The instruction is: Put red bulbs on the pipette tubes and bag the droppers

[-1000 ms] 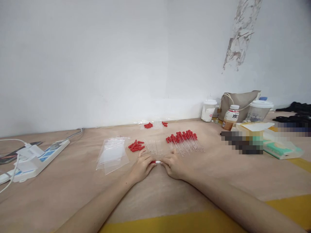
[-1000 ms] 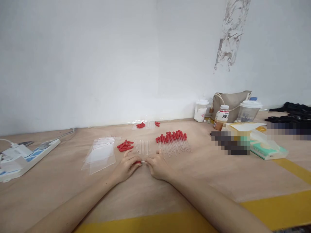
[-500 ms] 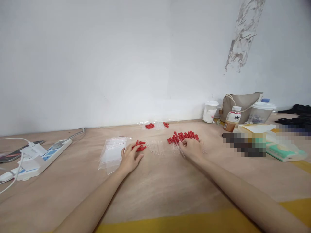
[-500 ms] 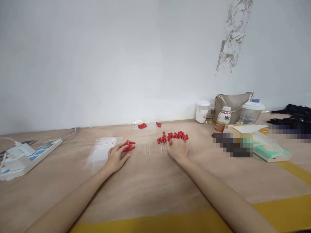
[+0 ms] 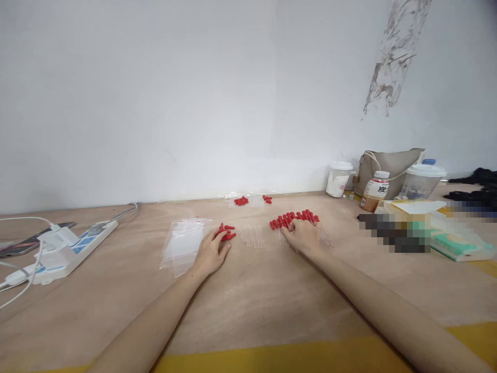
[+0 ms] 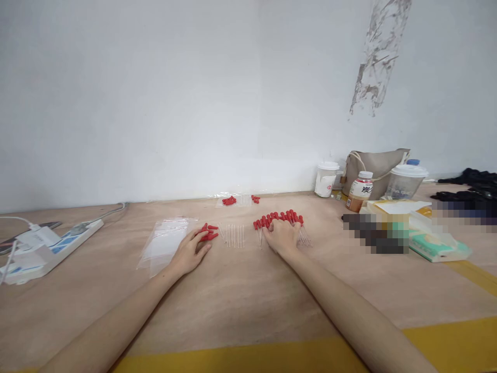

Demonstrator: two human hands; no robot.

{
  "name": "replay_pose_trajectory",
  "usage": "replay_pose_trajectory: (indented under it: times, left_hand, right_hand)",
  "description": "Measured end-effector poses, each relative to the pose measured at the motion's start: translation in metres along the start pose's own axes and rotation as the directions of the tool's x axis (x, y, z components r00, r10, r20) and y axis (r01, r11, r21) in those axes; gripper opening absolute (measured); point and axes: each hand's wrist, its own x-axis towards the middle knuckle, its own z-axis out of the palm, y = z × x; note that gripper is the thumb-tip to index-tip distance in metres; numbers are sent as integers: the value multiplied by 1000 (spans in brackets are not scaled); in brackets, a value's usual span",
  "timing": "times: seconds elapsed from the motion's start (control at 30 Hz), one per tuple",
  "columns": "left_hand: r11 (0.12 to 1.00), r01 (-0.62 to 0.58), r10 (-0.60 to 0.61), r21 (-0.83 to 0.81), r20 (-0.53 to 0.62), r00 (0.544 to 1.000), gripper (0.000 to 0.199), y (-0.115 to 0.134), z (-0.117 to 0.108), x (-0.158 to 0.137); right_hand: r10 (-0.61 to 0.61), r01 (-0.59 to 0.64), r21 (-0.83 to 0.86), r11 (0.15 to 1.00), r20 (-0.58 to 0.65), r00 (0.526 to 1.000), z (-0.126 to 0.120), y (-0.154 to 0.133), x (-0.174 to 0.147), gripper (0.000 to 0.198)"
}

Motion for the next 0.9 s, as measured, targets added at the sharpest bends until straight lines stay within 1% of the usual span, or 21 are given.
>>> replay_pose_trajectory:
  times: [0.1,0.2,0.27,0.37,0.43,0.53,0.67,0.77,0.8,0.9]
  left_hand:
    - [999,-11,11,47,-1,1000,31,0,2,2]
    - [993,-1,3,121,-11,1000,28,0,5,6]
    - [986,14,-13,166,-8,1000,26,0,7,11]
    - [979,41,-45,201,12,999,24,-2,8,23]
    - [971,60,-71,232,43,997,25,-6,8,35]
    - [958,67,-104,279,122,987,26,-15,7,54]
    - [947,42,-130,318,258,957,20,-21,9,75]
    - [938,42,-168,345,343,924,12,-19,14,85]
    - [934,48,-184,353,363,913,13,-19,15,87]
    - [928,70,-221,366,391,893,25,-16,17,93]
  right_hand:
    - [-125,124,27,992,65,990,-3,-17,-5,27]
    - [-164,160,39,986,163,973,2,-34,-6,24]
    - [-140,140,17,990,216,966,7,-45,-2,24]
    - [-73,84,-32,996,272,960,16,-59,7,25]
    - [-30,48,-48,998,309,950,22,-65,13,25]
    - [9,11,-55,998,355,935,27,-71,20,27]
    - [32,-5,-70,998,395,918,30,-74,26,31]
    - [45,-10,-82,997,433,900,30,-76,29,28]
    - [50,-13,-85,996,444,895,31,-77,29,27]
    - [60,-23,-83,996,468,882,31,-81,30,25]
